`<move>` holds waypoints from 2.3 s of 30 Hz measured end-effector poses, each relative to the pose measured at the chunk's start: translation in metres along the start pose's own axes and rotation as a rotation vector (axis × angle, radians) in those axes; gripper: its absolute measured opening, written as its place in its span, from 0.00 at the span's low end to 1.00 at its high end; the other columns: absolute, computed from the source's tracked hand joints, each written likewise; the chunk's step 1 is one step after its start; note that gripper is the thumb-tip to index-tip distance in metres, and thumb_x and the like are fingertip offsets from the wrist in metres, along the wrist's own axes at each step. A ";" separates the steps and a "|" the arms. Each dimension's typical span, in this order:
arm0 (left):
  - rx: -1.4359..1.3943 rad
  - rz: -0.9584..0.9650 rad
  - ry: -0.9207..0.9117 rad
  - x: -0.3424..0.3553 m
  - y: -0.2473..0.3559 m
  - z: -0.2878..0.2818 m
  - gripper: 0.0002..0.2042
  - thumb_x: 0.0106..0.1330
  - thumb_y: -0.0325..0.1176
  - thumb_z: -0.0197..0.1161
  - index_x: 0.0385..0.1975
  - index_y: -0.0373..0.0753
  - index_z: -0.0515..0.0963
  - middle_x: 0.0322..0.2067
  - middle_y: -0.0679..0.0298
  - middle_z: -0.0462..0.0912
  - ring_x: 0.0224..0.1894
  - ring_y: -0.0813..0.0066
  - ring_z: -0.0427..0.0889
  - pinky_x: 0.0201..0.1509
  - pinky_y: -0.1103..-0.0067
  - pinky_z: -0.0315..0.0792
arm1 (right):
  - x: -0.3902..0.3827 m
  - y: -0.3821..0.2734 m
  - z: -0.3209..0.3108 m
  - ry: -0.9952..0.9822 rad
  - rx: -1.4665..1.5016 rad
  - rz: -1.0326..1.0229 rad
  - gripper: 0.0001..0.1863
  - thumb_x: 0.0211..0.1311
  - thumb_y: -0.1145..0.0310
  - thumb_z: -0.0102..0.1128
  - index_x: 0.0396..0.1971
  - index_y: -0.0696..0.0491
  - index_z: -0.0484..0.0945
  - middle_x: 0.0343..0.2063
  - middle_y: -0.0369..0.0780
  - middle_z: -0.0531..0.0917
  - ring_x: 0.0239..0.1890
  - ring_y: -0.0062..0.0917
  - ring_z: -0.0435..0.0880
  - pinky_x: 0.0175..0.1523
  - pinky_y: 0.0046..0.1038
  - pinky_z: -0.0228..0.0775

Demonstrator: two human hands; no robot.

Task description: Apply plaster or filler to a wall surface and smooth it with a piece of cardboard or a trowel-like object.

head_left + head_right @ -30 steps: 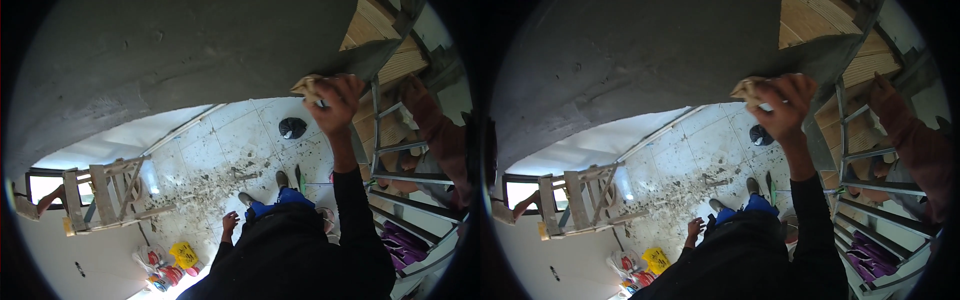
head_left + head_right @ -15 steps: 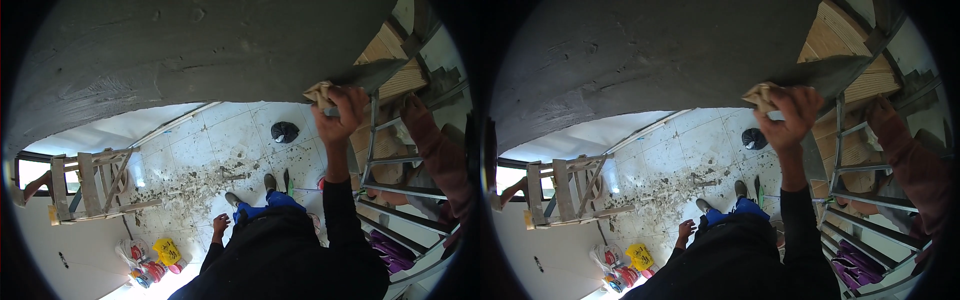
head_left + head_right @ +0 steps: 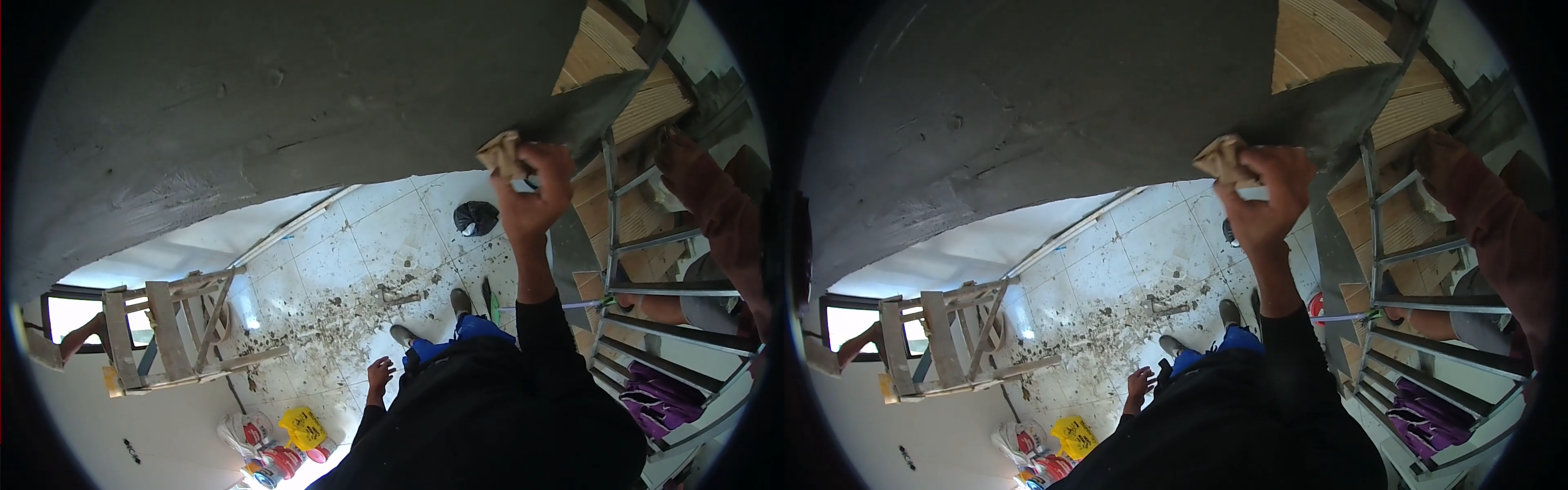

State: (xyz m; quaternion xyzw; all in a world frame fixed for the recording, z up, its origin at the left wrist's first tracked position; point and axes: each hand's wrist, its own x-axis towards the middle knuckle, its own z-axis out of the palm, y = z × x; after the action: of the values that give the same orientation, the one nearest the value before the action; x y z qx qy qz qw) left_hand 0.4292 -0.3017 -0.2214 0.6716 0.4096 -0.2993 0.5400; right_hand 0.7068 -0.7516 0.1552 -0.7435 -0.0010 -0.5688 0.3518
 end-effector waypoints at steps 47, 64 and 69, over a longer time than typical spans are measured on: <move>0.080 0.055 -0.014 -0.003 0.027 -0.004 0.17 0.68 0.33 0.61 0.55 0.37 0.78 0.40 0.60 0.86 0.37 0.67 0.88 0.33 0.75 0.76 | 0.058 0.080 -0.050 0.181 0.054 0.227 0.22 0.34 0.77 0.73 0.36 0.51 0.83 0.37 0.37 0.82 0.39 0.30 0.79 0.51 0.37 0.66; 0.143 0.041 -0.024 -0.001 0.038 0.001 0.17 0.69 0.34 0.60 0.55 0.38 0.78 0.41 0.59 0.86 0.38 0.67 0.88 0.33 0.75 0.76 | 0.078 0.102 -0.065 0.157 0.044 0.171 0.19 0.38 0.80 0.72 0.36 0.53 0.82 0.35 0.38 0.83 0.35 0.26 0.80 0.37 0.26 0.71; 0.104 0.033 -0.066 0.006 0.031 -0.001 0.17 0.69 0.34 0.60 0.56 0.39 0.77 0.41 0.60 0.86 0.37 0.66 0.88 0.32 0.75 0.76 | 0.088 0.106 -0.066 0.220 0.031 0.297 0.14 0.45 0.77 0.71 0.36 0.56 0.82 0.33 0.38 0.83 0.36 0.22 0.81 0.40 0.27 0.73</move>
State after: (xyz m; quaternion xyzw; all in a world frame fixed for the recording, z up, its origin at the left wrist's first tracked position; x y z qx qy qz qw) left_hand 0.4592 -0.3014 -0.2114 0.6953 0.3645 -0.3332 0.5223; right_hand 0.7243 -0.9010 0.1809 -0.6632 0.1384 -0.5884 0.4414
